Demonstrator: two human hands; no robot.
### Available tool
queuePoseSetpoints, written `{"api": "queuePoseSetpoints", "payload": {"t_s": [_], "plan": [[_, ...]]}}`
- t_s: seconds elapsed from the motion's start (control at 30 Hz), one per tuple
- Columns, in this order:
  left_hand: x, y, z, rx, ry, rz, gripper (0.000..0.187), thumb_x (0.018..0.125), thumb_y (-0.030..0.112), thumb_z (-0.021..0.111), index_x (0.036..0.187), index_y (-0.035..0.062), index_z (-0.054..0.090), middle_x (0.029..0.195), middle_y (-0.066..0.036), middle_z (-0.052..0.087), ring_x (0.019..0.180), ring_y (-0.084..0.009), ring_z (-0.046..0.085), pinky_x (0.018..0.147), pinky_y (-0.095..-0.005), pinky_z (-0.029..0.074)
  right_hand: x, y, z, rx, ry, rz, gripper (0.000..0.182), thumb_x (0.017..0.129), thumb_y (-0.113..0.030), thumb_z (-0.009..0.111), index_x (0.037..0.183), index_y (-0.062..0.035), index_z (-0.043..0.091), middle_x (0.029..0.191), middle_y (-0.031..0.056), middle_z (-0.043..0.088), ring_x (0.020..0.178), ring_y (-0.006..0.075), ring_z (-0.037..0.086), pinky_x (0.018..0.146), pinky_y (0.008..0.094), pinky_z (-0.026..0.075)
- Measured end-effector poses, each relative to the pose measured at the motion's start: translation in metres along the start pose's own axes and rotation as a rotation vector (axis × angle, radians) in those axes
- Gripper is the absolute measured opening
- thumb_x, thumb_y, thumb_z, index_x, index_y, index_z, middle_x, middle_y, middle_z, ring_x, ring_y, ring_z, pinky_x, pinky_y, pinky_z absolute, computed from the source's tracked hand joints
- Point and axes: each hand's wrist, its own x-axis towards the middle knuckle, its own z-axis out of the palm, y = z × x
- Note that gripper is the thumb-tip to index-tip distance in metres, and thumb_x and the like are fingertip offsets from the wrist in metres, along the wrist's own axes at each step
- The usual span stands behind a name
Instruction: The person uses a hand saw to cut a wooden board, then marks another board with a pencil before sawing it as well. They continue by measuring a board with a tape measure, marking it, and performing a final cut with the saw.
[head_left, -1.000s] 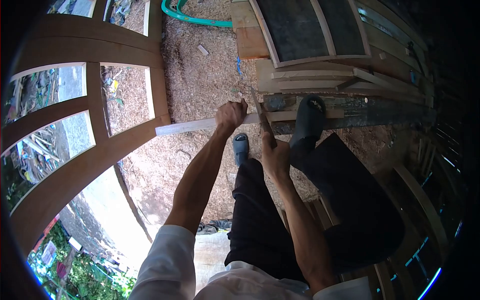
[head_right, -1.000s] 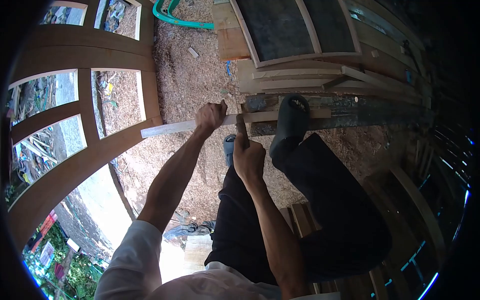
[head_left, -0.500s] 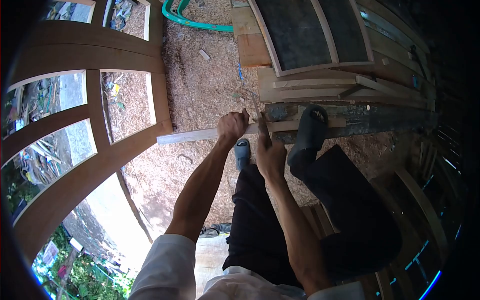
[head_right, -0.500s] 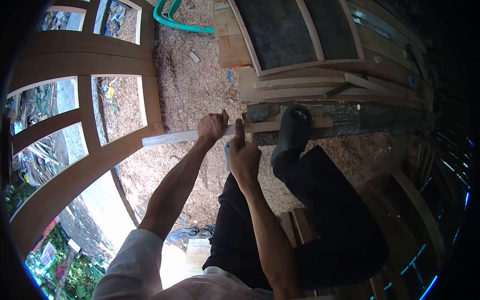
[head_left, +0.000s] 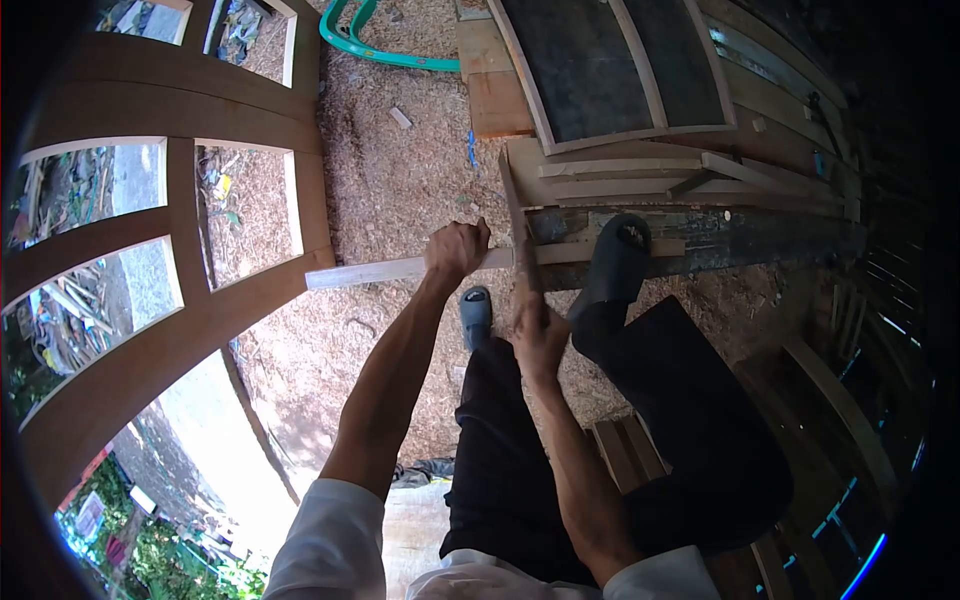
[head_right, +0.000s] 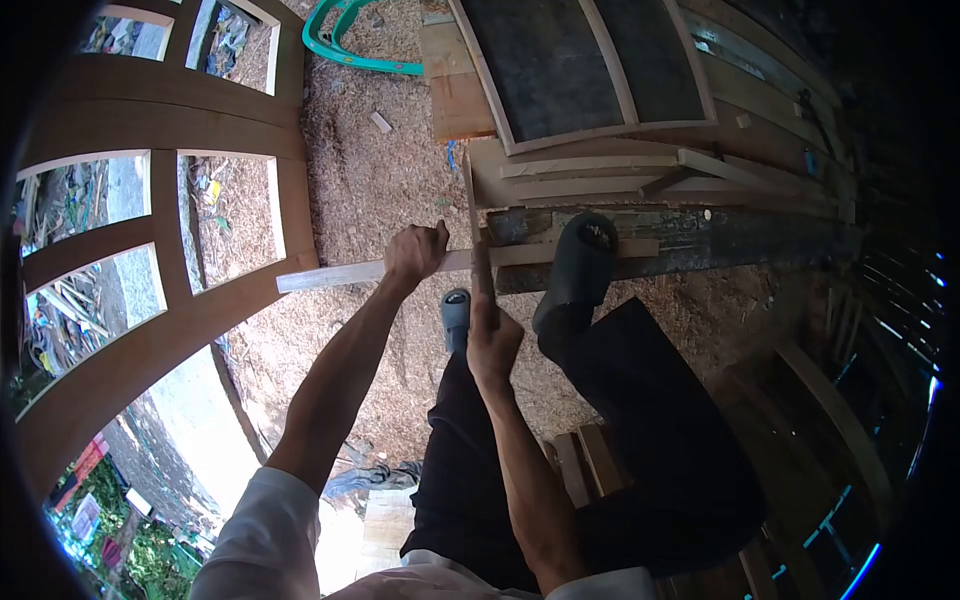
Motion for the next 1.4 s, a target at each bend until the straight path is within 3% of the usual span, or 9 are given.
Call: {"api": "queuePoseSetpoints", "payload": {"t_s": [0.07,0.17,0.3,0.43,0.6,1.03,1.27,1.3,1.4], "plan": [[-0.001,-0.006,0.009,-0.013,0.048,0.042,0.048,0.093,0.039,0.045,0.066,0.0048,0.066,0.069,-0.024,0.063,0.069,-0.0421,0.064,0.067,-0.0489,0.054,-0.016,-0.071,-0.027,0.208,-0.084,0.028,0.045,0.096,-0.034,0.052,0.059,-0.0094,0.041,0.049,-0.0041,0.036,0.04,0.0055,0.037,0.038,0.0235,0.028],[0.001,-0.019,0.029,0.022,0.148,0.085,0.048,0.091,0.038,0.048,0.061,0.0049,0.064,0.064,-0.023,0.062,0.065,-0.0402,0.065,0.063,-0.0472,0.054,-0.046,-0.134,-0.061,0.181,-0.136,0.161,0.045,0.096,-0.034,0.052,0.059,-0.0111,0.038,0.049,-0.0049,0.034,0.039,0.004,0.033,0.037,0.023,0.026],[0.004,-0.021,0.033,0.049,0.224,0.136,0.049,0.09,0.04,0.049,0.059,0.0047,0.063,0.063,-0.023,0.062,0.064,-0.0395,0.065,0.061,-0.0462,0.055,-0.059,-0.115,-0.068,-0.002,-0.209,0.147,0.045,0.096,-0.032,0.052,0.059,-0.0098,0.04,0.048,-0.0049,0.035,0.037,0.0047,0.034,0.037,0.0237,0.027],[-0.001,-0.012,0.02,0.005,0.146,0.061,0.049,0.09,0.041,0.049,0.062,0.004,0.065,0.067,-0.024,0.064,0.064,-0.0399,0.065,0.061,-0.0458,0.055,-0.06,-0.099,-0.058,-0.366,-0.176,0.088,0.052,0.094,-0.034,0.049,0.063,0.0071,0.056,0.049,0.0161,0.051,0.047,0.021,0.053,0.049,0.0397,0.038],[0.001,-0.008,0.014,0.053,0.037,-0.031,0.053,0.092,0.046,0.041,0.075,0.0056,0.071,0.079,-0.026,0.065,0.081,-0.0421,0.065,0.078,-0.0474,0.052,-0.075,-0.111,-0.049,-0.467,-0.096,-0.01,0.052,0.094,-0.034,0.049,0.062,0.006,0.055,0.049,0.0143,0.05,0.045,0.0216,0.052,0.048,0.0388,0.037],[0.0,-0.003,0.005,-0.006,-0.013,-0.059,0.052,0.091,0.044,0.044,0.074,0.0027,0.07,0.08,-0.026,0.065,0.081,-0.0423,0.064,0.078,-0.0475,0.053,-0.077,-0.111,-0.055,-0.482,-0.156,0.032,0.052,0.095,-0.034,0.048,0.061,0.005,0.054,0.047,0.0124,0.048,0.044,0.0189,0.049,0.047,0.0382,0.036],[-0.002,-0.001,0.004,0.005,0.018,-0.06,0.051,0.091,0.044,0.045,0.071,0.0037,0.069,0.076,-0.025,0.065,0.077,-0.0419,0.065,0.074,-0.0476,0.053,-0.063,-0.103,-0.031,-0.493,-0.145,0.111,0.052,0.094,-0.034,0.048,0.065,0.0076,0.059,0.055,0.0213,0.056,0.052,0.0331,0.06,0.054,0.0434,0.042],[-0.001,-0.002,0.005,0.0,0.029,-0.048,0.05,0.09,0.043,0.046,0.069,0.0035,0.069,0.075,-0.025,0.065,0.075,-0.0415,0.065,0.073,-0.0472,0.054,-0.063,-0.101,-0.032,-0.457,-0.145,0.094,0.054,0.097,-0.032,0.047,0.056,0.0032,0.049,0.046,0.0038,0.044,0.044,0.0117,0.045,0.046,0.0338,0.035],[0.0,-0.008,0.015,0.004,0.054,-0.017,0.049,0.089,0.042,0.047,0.068,0.0032,0.069,0.072,-0.025,0.064,0.072,-0.0409,0.066,0.07,-0.0468,0.055,-0.063,-0.102,-0.03,-0.44,-0.134,0.079,0.055,0.096,-0.033,0.047,0.055,0.0033,0.049,0.046,0.0042,0.045,0.044,0.0123,0.046,0.047,0.034,0.035]]}}
